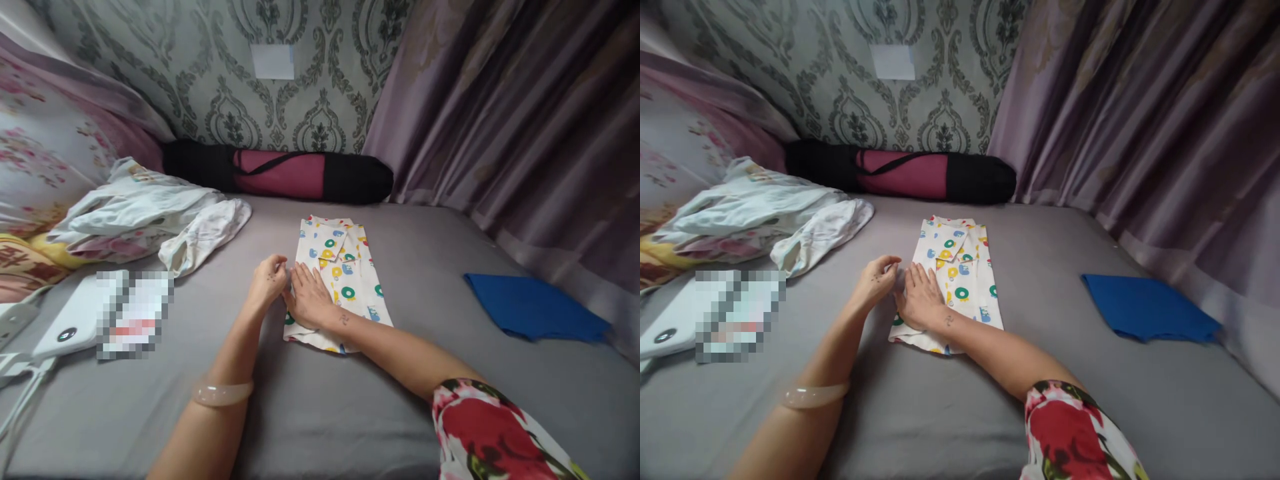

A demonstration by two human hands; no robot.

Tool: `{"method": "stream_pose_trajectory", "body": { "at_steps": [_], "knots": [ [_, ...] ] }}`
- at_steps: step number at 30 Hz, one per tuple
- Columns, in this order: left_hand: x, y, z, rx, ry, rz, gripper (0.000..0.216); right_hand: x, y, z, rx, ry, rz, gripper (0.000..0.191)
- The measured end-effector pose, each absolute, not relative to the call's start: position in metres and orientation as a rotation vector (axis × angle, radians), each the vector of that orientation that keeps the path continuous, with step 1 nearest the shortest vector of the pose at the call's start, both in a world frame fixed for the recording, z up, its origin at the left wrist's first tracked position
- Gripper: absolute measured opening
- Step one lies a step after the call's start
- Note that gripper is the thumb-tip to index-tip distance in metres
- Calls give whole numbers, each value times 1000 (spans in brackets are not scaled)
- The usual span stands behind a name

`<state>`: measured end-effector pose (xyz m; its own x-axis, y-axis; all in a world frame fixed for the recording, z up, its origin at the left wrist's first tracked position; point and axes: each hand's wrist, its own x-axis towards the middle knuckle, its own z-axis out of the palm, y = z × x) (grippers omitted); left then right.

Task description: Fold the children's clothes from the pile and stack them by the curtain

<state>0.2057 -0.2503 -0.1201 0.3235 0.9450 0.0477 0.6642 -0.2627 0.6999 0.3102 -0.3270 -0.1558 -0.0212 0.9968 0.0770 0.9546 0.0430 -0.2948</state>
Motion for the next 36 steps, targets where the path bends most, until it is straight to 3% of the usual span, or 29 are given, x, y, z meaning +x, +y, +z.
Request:
{"method": "stream_pose_trajectory", "body": {
  "at_steps": [17, 21, 26, 30, 36],
  "knots": [
    [207, -252, -123, 2073, 1353, 623, 36, 299, -373, -125, -1758, -2107, 607, 63],
    [210, -262, -116, 2162, 1192, 504, 37, 340, -386, -114, -1993, -2038, 509, 64],
    [212, -273, -114, 2354, 907, 308, 34, 391, -399, -135, -2314, -1881, 253, 64],
    [212, -275, -116, 2502, 815, 183, 29, 402, -400, -150, -2288, -1875, 309, 64],
    [203, -275, -95, 2363, 1159, -80, 18, 444, -407, -121, -2229, -1553, 298, 47]
  ]
}}
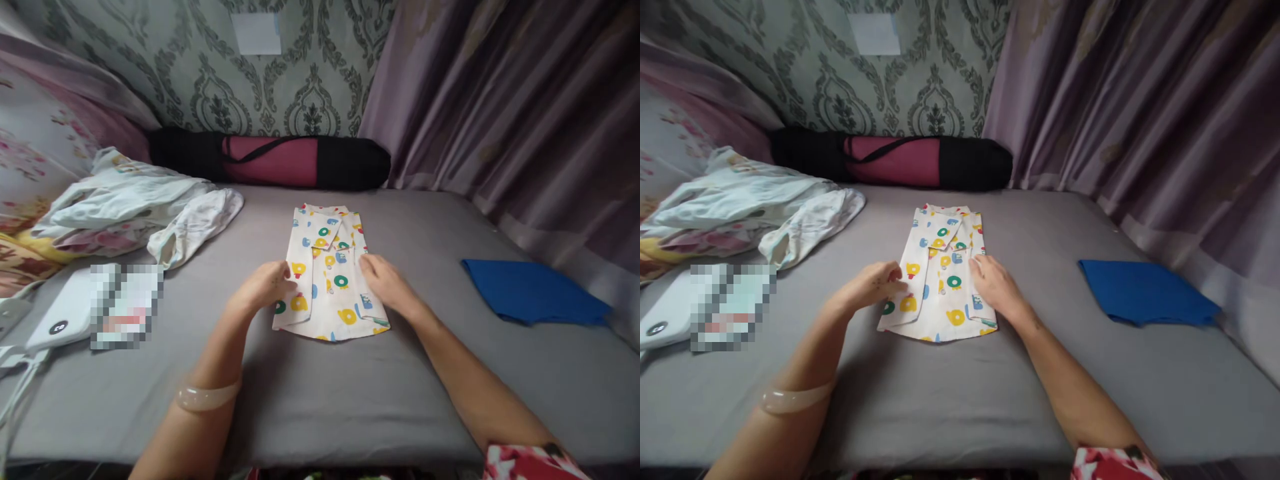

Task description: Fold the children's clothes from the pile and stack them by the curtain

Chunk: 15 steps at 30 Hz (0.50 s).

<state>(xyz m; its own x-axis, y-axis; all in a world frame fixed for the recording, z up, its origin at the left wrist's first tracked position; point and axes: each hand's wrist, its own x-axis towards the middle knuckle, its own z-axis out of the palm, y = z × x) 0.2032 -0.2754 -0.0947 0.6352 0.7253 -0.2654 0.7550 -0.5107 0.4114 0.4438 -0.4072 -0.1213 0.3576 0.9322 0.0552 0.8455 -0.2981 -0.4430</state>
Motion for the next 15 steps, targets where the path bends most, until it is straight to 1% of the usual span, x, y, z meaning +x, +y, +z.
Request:
{"method": "stream_pose_trajectory", "body": {
  "at_steps": [2, 4, 8, 10, 13, 15],
  "knots": [
    [200, -274, -91, 2281, 1288, -134, 20, 464, -416, -113, -2347, -1389, 386, 39],
    [198, -273, -91, 2187, 1342, -168, 24, 478, -423, -112, -2429, -1260, 550, 34],
    [203, -276, -93, 2019, 1344, -178, 39, 481, -428, -122, -2429, -1128, 788, 25],
    [206, -279, -93, 1947, 1359, -198, 41, 476, -426, -125, -2404, -1137, 829, 26],
    [209, -280, -92, 1934, 1359, -275, 31, 469, -425, -123, -2421, -1180, 857, 34],
    [208, -278, -93, 2005, 1331, -316, 29, 468, -426, -120, -2447, -1219, 893, 38]
  ]
}}
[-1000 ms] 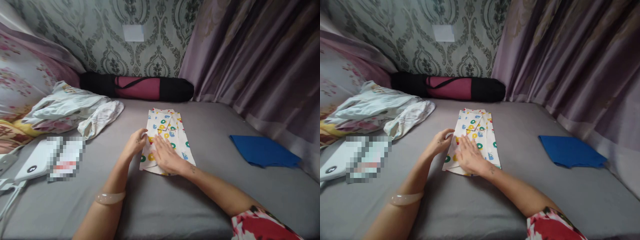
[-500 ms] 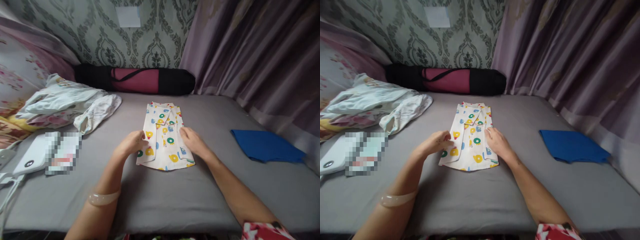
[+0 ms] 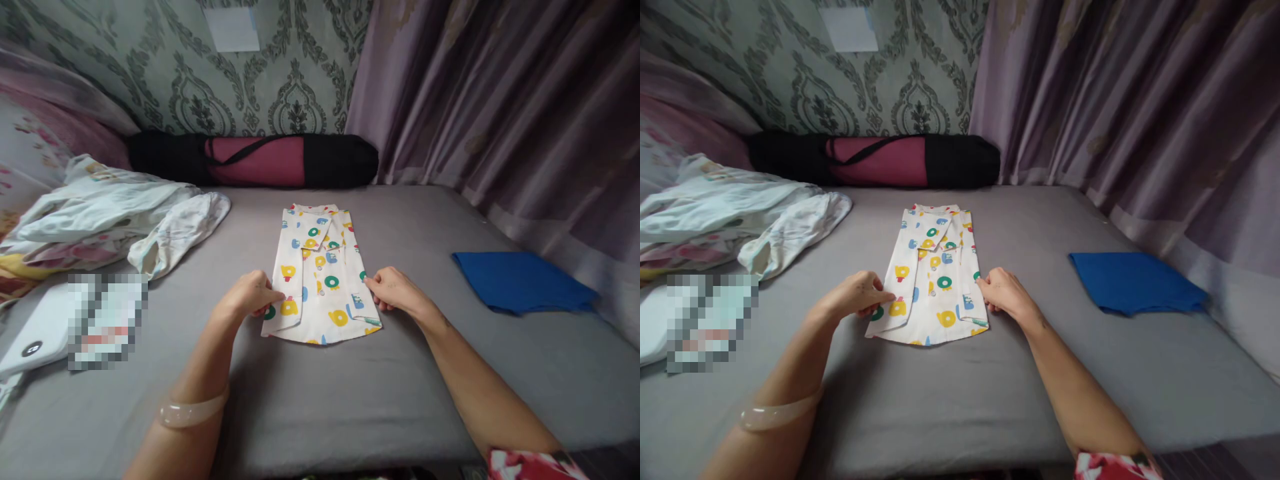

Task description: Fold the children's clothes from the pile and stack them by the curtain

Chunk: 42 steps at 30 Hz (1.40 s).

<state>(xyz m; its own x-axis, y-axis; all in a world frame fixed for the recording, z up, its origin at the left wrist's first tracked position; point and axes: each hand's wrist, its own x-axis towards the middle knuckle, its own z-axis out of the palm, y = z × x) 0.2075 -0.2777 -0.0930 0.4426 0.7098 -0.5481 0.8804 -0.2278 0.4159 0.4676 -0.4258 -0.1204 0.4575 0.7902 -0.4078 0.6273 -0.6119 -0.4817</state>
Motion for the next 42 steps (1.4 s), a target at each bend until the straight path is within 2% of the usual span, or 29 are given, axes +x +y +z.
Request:
{"method": "stream_pose_trajectory", "body": {
  "at_steps": [5, 13, 15, 20, 23, 25, 30, 34, 37, 42],
  "knots": [
    [204, -272, -98, 2146, 1312, -331, 31, 470, -431, -117, -2483, -1405, 1011, 41],
    [210, -284, -84, 2011, 1313, -266, 22, 474, -433, -117, -2449, -1498, 1039, 30],
    [209, -286, -83, 1955, 1317, -236, 28, 473, -434, -116, -2422, -1514, 1035, 26],
    [204, -286, -85, 1856, 1235, -120, 60, 467, -435, -109, -2406, -1435, 1001, 16],
    [202, -286, -83, 1849, 1054, -204, 61, 463, -436, -101, -2346, -1307, 1071, 16],
    [202, -286, -80, 1834, 951, -297, 55, 463, -437, -94, -2241, -1257, 1164, 23],
    [197, -282, -75, 1878, 775, -366, 46, 479, -444, -87, -1867, -1470, 1507, 55],
    [188, -274, -73, 1990, 724, -345, 47, 496, -446, -97, -1710, -1625, 1509, 67],
    [178, -269, -73, 2082, 676, -318, 58, 499, -445, -103, -1656, -1660, 1451, 55],
    [167, -263, -80, 2069, 556, -305, 73, 489, -440, -105, -1833, -1783, 1215, 28]
  ]
}}
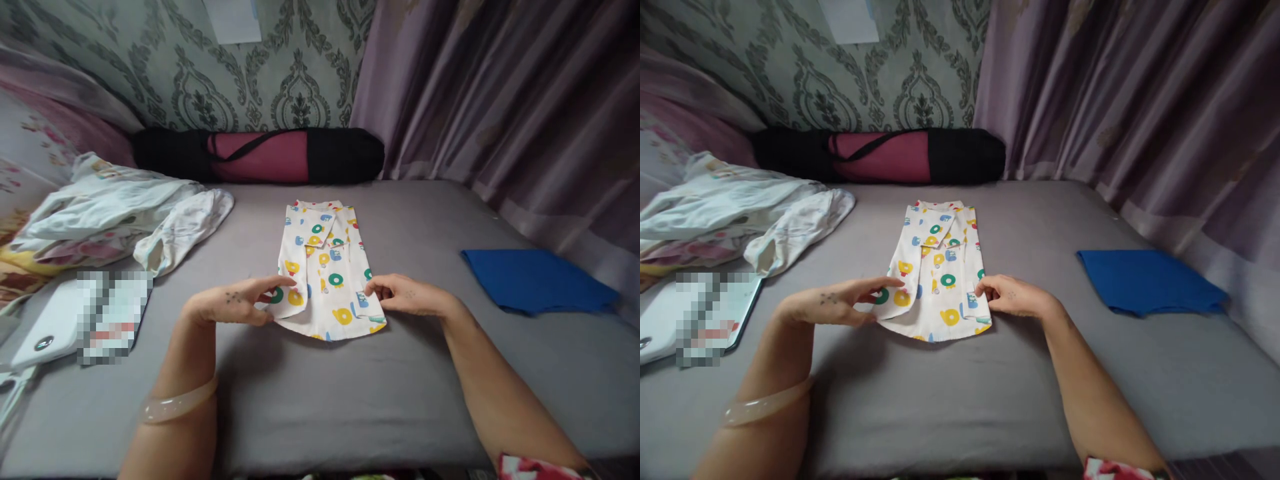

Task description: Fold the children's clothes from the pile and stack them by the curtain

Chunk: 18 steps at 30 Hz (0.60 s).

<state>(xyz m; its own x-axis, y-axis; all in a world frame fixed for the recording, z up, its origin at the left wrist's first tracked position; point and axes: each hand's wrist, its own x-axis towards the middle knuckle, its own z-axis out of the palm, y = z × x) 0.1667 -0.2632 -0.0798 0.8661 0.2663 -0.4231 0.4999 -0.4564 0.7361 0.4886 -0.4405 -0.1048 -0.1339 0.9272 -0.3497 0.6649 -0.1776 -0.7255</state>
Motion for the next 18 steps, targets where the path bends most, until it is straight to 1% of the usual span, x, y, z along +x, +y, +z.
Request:
{"method": "stream_pose_trajectory", "body": {
  "at_steps": [3, 7, 13, 18],
  "knots": [
    [165, -262, -83, 2037, 516, -302, 73, 486, -440, -105, -1925, -1894, 1010, 19],
    [163, -260, -83, 2005, 484, -287, 75, 486, -441, -106, -1965, -1960, 845, 16],
    [166, -259, -82, 1920, 386, -246, 75, 488, -440, -113, -1904, -1931, 811, 16],
    [173, -260, -82, 1916, 422, -255, 60, 489, -442, -109, -1850, -1993, 878, 12]
  ]
}}
